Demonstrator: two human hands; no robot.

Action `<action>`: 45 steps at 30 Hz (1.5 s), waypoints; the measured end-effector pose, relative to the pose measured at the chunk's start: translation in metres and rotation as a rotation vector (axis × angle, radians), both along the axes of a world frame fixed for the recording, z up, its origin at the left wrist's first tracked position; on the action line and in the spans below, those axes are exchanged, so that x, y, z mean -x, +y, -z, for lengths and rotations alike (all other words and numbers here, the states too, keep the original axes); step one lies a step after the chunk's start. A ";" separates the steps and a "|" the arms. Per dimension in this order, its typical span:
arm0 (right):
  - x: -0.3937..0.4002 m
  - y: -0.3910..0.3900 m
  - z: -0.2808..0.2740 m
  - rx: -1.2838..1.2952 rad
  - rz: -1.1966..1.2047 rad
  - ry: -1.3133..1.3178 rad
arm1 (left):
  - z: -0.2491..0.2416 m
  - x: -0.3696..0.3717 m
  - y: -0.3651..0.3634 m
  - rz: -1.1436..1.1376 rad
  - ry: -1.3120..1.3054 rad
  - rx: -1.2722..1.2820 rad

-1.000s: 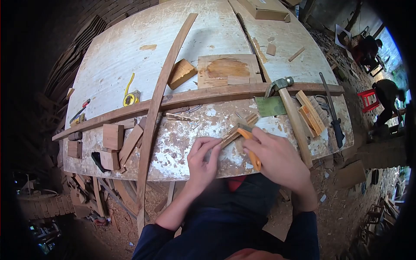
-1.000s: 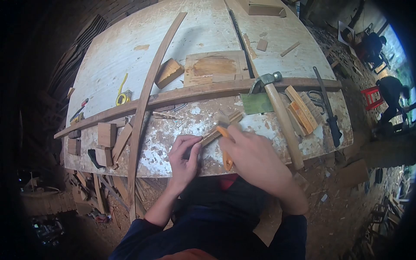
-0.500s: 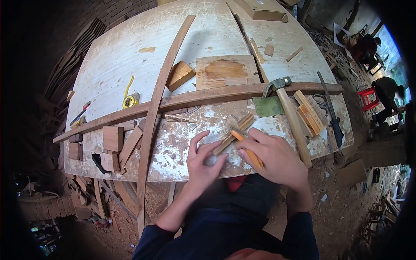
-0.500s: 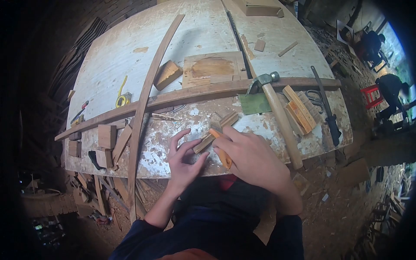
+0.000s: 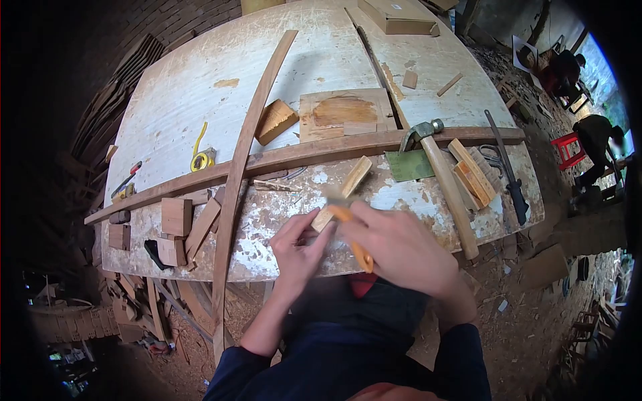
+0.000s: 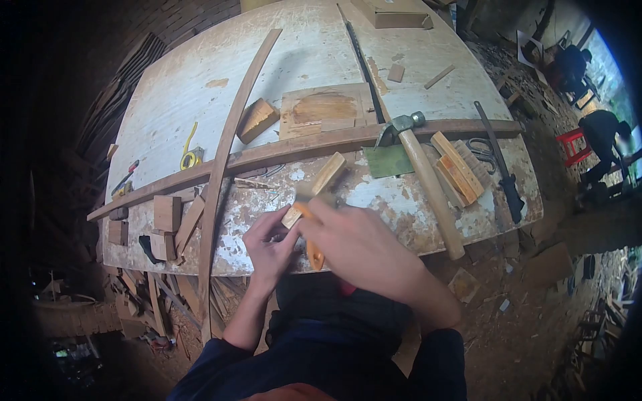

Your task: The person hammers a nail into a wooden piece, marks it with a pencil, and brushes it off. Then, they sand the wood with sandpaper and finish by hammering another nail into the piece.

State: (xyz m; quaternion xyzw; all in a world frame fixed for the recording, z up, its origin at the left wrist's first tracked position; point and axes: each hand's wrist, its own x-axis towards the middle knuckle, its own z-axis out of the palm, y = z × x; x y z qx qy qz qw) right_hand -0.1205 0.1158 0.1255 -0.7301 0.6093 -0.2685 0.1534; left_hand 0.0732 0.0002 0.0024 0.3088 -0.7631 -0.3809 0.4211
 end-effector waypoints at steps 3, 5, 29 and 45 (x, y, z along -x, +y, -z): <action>0.009 -0.007 -0.006 -0.016 0.014 -0.004 | -0.001 -0.003 -0.001 -0.004 -0.021 -0.030; 0.022 -0.017 0.002 0.046 0.204 0.136 | -0.003 -0.003 0.003 -0.009 -0.040 -0.030; 0.023 -0.047 0.026 -0.011 0.054 0.150 | 0.007 -0.024 0.004 0.057 -0.050 -0.534; 0.012 -0.052 0.017 -0.008 -0.059 0.111 | -0.003 -0.027 0.002 0.046 -0.233 -0.328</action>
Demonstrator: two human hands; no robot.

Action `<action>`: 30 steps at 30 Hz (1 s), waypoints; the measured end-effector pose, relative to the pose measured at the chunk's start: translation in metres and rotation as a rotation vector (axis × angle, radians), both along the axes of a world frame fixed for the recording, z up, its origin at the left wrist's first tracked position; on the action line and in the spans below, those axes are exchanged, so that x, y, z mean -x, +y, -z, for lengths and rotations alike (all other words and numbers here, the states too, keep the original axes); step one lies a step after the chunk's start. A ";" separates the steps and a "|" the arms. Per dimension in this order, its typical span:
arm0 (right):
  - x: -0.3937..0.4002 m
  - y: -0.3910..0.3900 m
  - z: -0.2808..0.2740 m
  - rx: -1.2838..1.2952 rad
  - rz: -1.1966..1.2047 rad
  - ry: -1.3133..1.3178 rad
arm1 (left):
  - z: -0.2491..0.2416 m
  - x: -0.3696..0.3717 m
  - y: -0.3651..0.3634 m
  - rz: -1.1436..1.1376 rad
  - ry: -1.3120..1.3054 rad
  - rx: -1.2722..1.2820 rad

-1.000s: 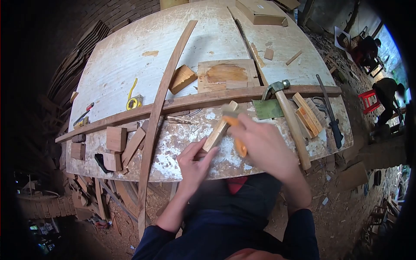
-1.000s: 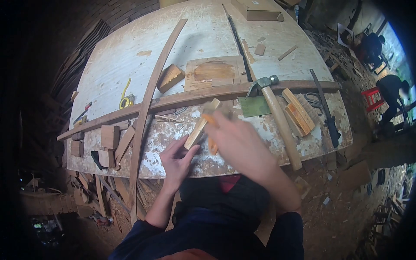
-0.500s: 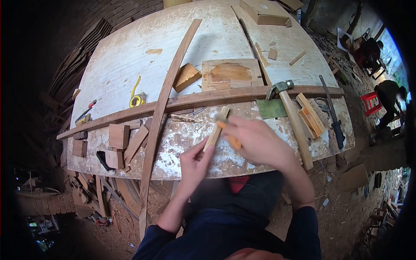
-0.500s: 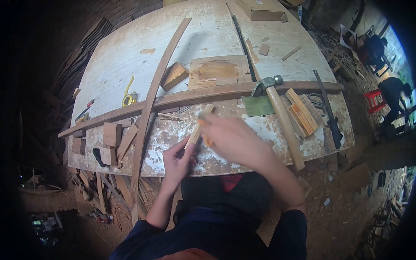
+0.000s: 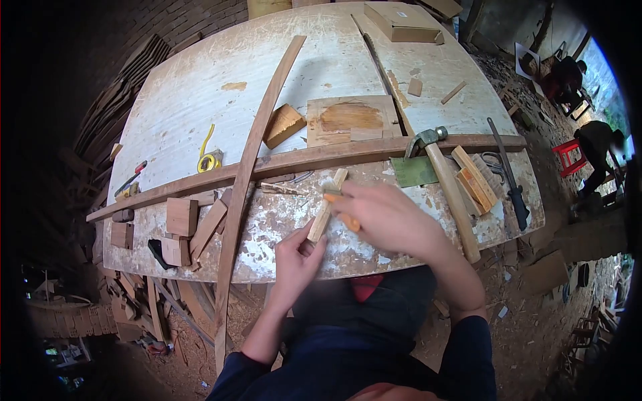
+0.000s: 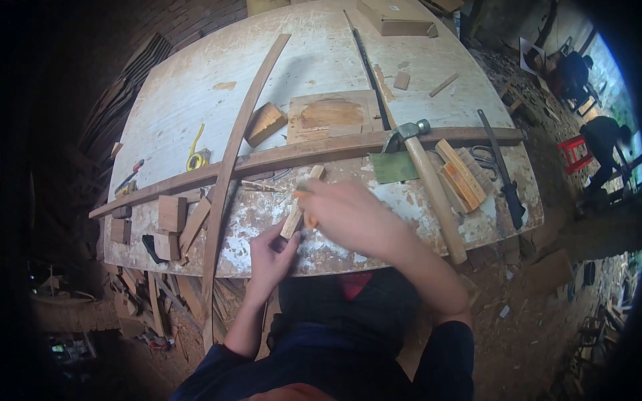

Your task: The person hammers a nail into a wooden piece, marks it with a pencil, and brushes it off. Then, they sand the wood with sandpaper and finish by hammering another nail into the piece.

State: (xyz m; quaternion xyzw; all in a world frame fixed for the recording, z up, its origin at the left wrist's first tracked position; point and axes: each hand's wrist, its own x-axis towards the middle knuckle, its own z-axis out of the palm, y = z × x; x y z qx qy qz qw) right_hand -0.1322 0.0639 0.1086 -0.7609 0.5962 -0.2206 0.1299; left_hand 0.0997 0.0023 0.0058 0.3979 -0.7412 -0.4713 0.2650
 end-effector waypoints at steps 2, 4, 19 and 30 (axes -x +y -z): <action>-0.012 0.006 0.002 -0.049 -0.090 -0.006 | -0.004 -0.001 -0.002 0.022 -0.012 0.052; -0.007 0.007 -0.012 -0.150 -0.204 -0.103 | -0.003 -0.003 -0.003 0.054 -0.059 0.090; -0.007 0.005 -0.012 -0.125 -0.152 -0.051 | -0.012 -0.001 0.001 0.131 -0.066 0.230; 0.013 -0.005 -0.011 -0.168 -0.033 -0.006 | -0.020 0.008 0.008 0.034 -0.044 0.196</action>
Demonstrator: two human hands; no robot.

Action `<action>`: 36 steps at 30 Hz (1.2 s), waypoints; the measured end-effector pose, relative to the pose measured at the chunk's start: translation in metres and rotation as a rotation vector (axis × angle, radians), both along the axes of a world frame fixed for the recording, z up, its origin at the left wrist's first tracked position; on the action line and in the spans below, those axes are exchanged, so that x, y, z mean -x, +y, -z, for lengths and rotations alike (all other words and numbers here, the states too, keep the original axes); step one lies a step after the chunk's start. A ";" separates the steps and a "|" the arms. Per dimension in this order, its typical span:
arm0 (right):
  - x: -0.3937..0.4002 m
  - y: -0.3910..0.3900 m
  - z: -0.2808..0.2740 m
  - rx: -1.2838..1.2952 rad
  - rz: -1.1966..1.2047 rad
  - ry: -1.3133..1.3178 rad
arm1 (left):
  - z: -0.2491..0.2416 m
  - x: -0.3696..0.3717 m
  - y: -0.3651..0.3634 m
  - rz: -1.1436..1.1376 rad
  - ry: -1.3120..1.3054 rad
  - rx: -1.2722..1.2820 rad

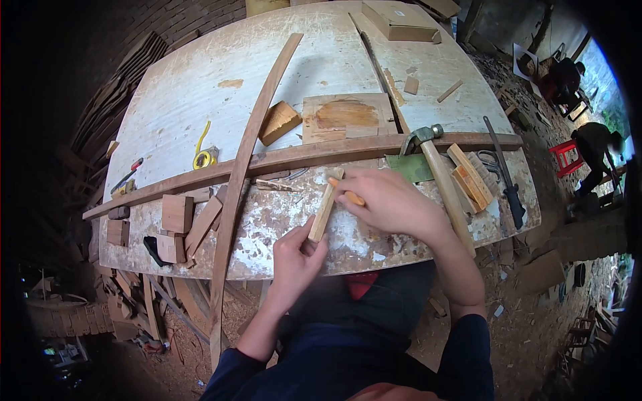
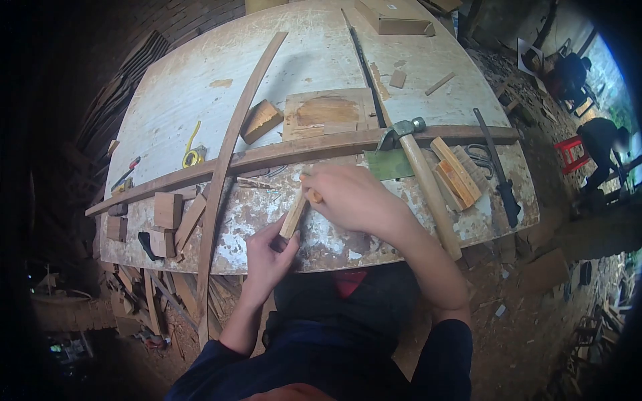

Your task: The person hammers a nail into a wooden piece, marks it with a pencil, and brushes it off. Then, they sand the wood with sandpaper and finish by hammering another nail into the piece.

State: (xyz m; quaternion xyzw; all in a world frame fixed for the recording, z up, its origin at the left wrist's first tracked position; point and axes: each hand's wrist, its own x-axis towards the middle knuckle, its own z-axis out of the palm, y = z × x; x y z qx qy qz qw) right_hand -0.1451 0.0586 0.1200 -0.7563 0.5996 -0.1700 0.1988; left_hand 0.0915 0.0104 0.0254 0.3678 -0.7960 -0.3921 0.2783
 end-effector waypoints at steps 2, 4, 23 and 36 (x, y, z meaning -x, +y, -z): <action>-0.016 0.013 0.006 0.094 -0.031 -0.047 | -0.004 0.001 0.000 0.000 -0.019 -0.001; -0.022 0.022 -0.007 0.076 -0.121 -0.078 | 0.000 -0.003 -0.004 0.022 -0.024 0.007; 0.003 0.031 0.019 0.165 0.089 -0.099 | 0.006 0.001 -0.002 0.009 0.261 -0.604; 0.000 0.075 0.010 0.024 0.058 -0.281 | 0.012 -0.003 -0.002 0.150 0.275 -0.836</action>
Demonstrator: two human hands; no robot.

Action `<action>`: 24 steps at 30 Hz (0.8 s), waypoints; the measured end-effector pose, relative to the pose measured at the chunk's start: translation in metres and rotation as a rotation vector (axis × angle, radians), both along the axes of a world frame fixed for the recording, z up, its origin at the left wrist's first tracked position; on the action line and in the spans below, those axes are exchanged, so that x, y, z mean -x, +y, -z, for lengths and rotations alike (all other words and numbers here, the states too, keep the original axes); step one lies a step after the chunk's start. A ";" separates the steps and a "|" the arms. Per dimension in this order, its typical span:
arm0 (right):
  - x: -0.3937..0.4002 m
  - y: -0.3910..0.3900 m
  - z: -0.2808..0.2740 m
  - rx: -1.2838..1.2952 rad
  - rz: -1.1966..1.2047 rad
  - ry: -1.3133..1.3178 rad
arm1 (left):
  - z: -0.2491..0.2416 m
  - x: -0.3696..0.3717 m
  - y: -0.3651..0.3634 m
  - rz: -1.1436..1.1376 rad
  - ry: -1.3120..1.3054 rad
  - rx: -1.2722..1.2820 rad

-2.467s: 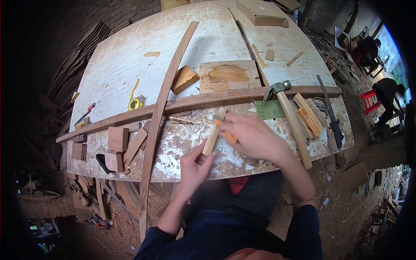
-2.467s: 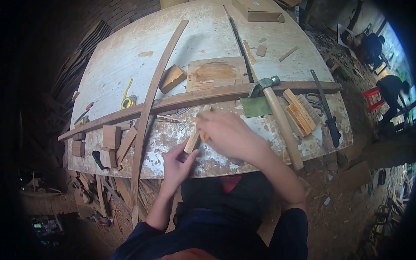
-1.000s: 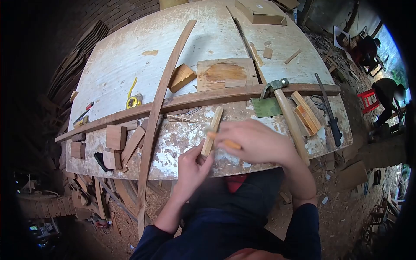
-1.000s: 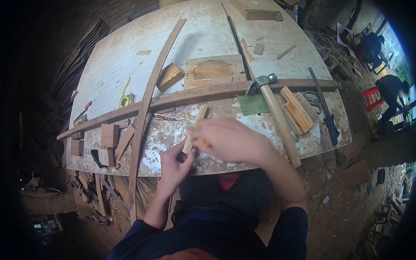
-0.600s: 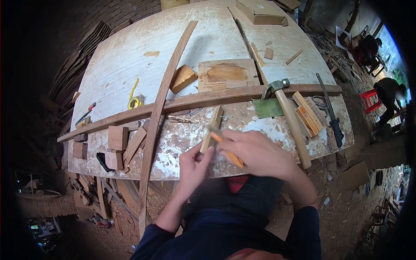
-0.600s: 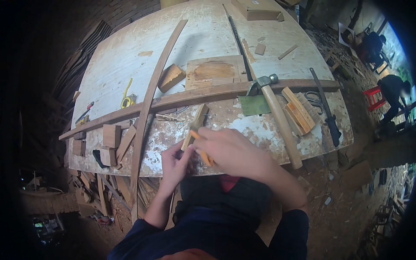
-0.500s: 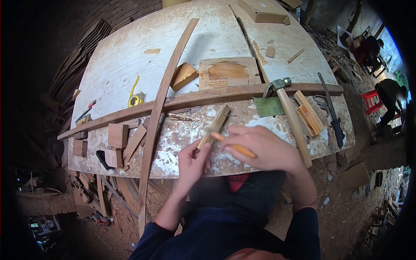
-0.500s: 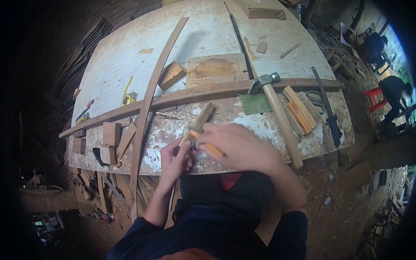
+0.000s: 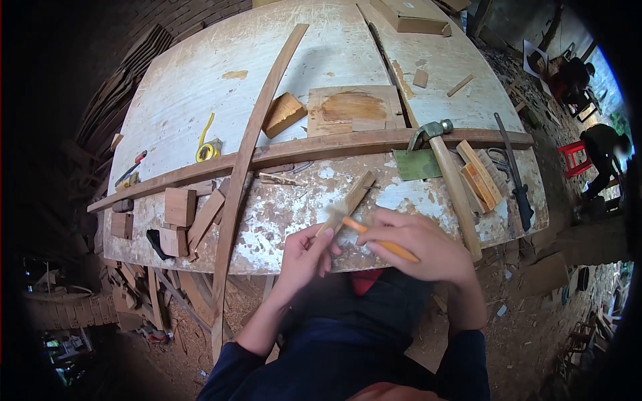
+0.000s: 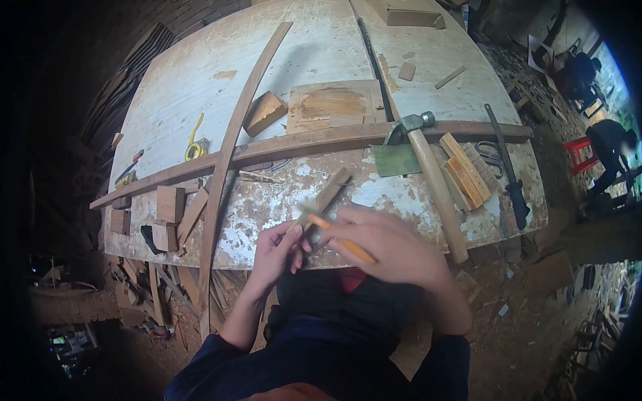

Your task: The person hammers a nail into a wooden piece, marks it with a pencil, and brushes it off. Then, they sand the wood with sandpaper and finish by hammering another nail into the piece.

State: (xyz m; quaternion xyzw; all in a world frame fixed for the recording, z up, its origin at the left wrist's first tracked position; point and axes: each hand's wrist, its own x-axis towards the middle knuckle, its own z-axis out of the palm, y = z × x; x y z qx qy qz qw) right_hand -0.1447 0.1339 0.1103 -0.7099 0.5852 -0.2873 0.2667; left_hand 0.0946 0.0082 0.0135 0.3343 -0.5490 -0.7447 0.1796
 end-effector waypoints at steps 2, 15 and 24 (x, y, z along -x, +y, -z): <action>0.007 -0.002 0.008 -0.007 0.144 0.110 | 0.002 0.001 0.002 0.011 -0.013 0.014; 0.031 0.044 -0.002 0.190 0.559 0.042 | -0.020 0.001 -0.006 0.103 -0.369 0.779; 0.020 0.055 0.054 0.317 0.703 0.187 | -0.026 -0.007 -0.014 0.008 -0.466 0.883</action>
